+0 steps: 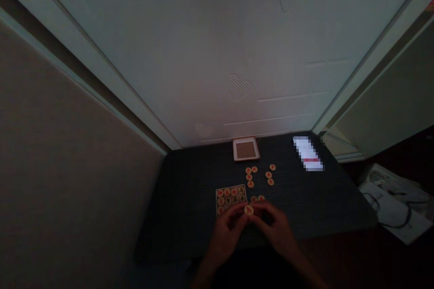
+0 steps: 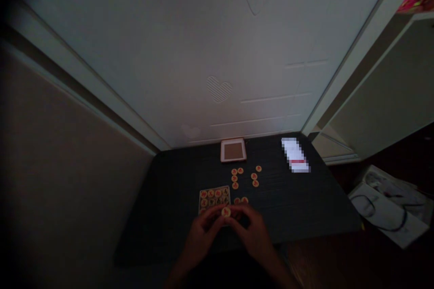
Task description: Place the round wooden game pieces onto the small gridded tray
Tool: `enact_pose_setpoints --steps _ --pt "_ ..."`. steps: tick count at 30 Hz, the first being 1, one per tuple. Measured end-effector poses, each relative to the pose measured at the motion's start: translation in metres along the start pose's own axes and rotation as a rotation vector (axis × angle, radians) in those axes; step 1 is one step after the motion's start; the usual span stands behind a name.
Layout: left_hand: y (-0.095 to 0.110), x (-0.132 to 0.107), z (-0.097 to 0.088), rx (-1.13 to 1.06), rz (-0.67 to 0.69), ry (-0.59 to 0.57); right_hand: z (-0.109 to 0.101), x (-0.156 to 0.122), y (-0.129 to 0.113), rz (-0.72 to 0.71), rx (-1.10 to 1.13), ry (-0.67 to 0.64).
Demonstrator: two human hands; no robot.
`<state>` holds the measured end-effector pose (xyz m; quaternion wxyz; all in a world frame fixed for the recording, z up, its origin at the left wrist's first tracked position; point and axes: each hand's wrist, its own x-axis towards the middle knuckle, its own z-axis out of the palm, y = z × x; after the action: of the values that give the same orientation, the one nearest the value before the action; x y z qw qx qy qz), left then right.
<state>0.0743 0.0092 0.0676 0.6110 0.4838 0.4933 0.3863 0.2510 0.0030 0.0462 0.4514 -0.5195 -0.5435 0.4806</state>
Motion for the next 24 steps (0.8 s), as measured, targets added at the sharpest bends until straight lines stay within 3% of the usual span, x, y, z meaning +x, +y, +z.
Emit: enact_pose_setpoints --steps 15,24 --pt "0.0033 -0.0042 0.0033 0.054 0.05 0.027 0.0003 -0.0032 -0.0011 -0.036 0.0 0.02" --pt "-0.0049 -0.0062 0.0 0.368 0.18 0.073 0.0014 0.0004 -0.0009 0.057 -0.01 0.042"
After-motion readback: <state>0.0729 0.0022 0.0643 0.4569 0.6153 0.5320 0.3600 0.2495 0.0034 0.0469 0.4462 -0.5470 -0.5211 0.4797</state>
